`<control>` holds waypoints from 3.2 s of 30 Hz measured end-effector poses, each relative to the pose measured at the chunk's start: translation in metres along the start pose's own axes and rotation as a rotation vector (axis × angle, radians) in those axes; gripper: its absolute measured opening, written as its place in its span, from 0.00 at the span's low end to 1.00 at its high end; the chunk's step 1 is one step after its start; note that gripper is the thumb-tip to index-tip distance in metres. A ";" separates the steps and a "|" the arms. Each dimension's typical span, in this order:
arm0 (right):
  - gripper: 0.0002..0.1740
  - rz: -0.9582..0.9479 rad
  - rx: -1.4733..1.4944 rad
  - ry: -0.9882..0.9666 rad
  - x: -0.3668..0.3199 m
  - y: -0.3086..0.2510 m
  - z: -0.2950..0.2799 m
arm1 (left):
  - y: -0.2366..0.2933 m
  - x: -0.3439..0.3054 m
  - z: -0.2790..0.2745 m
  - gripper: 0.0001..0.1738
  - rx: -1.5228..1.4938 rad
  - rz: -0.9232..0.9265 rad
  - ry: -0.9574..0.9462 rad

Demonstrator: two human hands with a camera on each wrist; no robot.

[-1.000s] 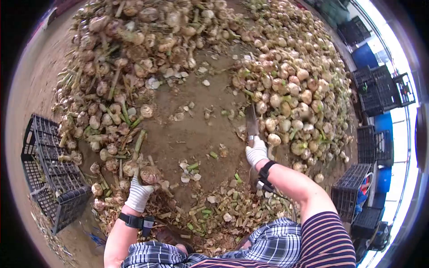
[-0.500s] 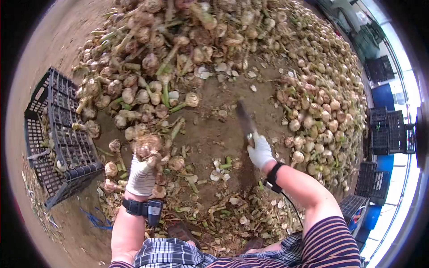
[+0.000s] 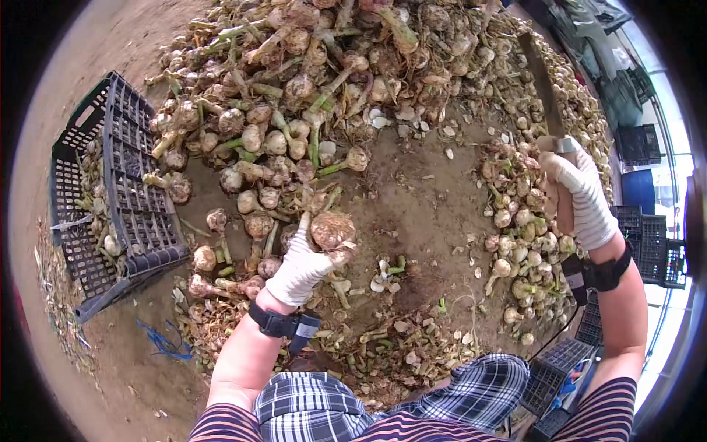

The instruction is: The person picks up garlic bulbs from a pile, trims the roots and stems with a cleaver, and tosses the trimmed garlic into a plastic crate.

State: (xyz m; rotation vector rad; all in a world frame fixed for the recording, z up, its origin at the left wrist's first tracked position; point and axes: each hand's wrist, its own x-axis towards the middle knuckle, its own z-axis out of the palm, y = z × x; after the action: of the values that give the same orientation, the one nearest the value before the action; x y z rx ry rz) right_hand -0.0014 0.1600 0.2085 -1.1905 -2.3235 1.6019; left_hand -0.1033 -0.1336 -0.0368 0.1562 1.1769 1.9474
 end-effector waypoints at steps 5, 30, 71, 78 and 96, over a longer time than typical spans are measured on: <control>0.19 -0.257 -0.132 0.005 -0.003 -0.050 0.007 | 0.009 0.002 0.002 0.43 0.072 -0.121 -0.013; 0.09 -0.294 -0.627 -0.193 -0.095 0.159 0.186 | -0.020 -0.036 -0.002 0.23 0.428 -0.283 -0.214; 0.15 0.512 -0.054 -0.186 -0.144 0.271 0.227 | 0.021 -0.047 0.071 0.21 -0.176 -0.267 -0.053; 0.11 0.538 0.079 -0.024 -0.138 0.302 0.229 | 0.024 0.017 0.080 0.40 0.226 -0.150 -0.307; 0.08 0.461 0.091 -0.061 -0.109 0.282 0.169 | 0.027 0.047 -0.055 0.30 2.263 0.337 -0.819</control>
State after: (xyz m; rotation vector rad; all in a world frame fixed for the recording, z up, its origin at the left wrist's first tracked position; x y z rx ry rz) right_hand 0.1503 0.0059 -0.0621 -1.7738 -2.0825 1.8728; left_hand -0.1763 -0.1433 -0.0599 2.0013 2.0270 -0.3025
